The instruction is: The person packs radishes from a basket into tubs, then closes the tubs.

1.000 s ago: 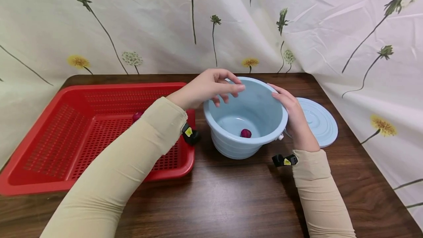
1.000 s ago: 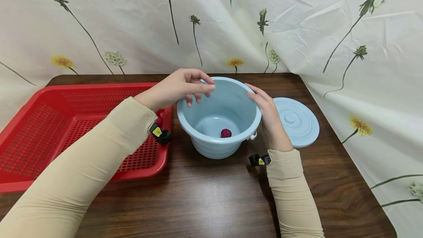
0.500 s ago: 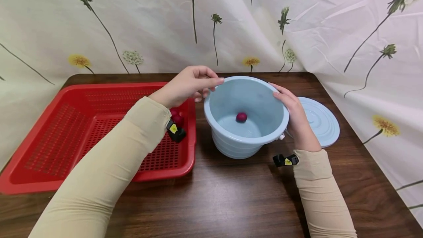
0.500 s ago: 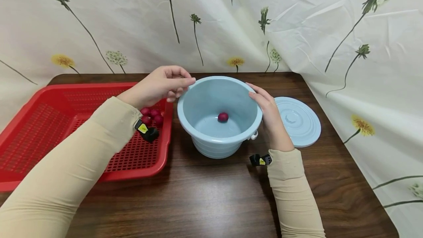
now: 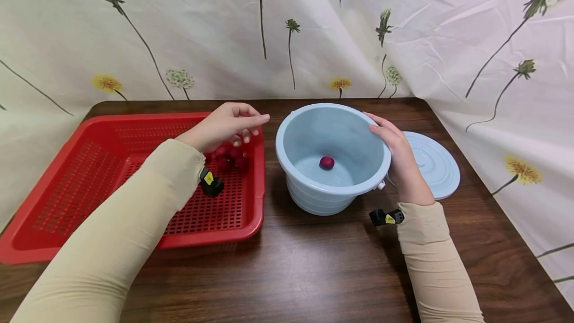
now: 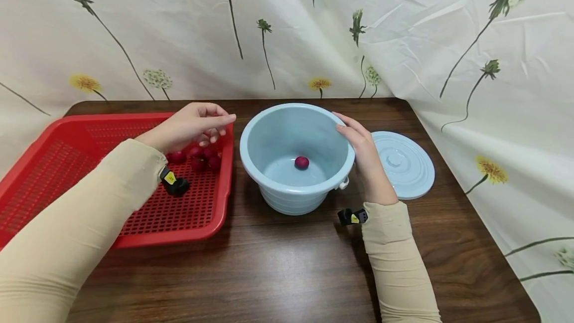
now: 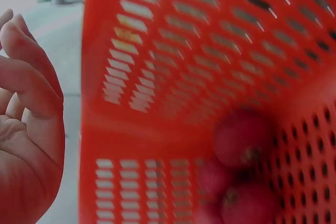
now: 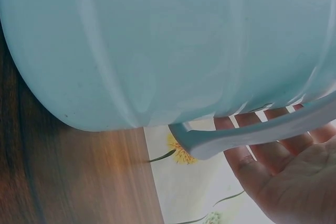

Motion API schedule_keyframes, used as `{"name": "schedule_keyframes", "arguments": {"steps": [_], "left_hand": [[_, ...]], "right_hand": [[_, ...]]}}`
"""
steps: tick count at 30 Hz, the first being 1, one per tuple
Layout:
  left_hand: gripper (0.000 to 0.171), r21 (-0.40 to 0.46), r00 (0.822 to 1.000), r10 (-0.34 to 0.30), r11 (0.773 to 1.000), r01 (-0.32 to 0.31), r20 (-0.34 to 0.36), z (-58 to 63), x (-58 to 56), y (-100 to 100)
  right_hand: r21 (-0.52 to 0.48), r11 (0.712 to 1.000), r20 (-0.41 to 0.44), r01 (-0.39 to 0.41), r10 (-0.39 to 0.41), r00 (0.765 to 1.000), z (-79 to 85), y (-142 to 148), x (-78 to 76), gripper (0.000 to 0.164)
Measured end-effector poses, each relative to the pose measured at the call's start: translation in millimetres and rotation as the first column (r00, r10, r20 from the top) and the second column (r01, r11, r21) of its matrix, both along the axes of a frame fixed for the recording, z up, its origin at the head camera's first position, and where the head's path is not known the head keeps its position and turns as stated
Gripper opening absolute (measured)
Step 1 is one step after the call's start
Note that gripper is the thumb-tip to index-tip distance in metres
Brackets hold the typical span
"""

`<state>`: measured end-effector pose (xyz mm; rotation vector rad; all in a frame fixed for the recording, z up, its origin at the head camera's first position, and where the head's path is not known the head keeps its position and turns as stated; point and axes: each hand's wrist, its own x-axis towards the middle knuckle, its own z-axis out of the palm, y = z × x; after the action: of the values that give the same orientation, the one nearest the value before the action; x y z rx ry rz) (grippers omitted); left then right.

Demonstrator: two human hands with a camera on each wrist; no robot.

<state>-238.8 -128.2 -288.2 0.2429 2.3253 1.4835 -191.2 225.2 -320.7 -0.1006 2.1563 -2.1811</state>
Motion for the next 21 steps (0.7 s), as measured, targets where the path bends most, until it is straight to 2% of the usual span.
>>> {"name": "schedule_keyframes", "arguments": {"steps": [5, 10, 21], "left_hand": [[0.041, -0.062, 0.999, -0.008, 0.998, 0.011, 0.038, -7.6, 0.4, -14], [0.042, -0.121, 0.997, -0.049, 0.991, 0.055, 0.053, -14.8, 0.8, -24], [0.043, -0.13, 0.986, -0.125, 0.982, 0.14, 0.113, -26.3, 2.1, -37]], "right_hand": [[0.007, 1.0, -0.004, 0.009, -0.009, 1.0, -0.5, -1, 0.1, 0.047], [0.011, 1.0, -0.011, 0.016, -0.016, 1.0, -1.2, -1, -0.5, 0.046], [0.005, 1.0, -0.01, 0.025, -0.025, 1.0, -1.7, 0, -1.5, 0.046]]}}
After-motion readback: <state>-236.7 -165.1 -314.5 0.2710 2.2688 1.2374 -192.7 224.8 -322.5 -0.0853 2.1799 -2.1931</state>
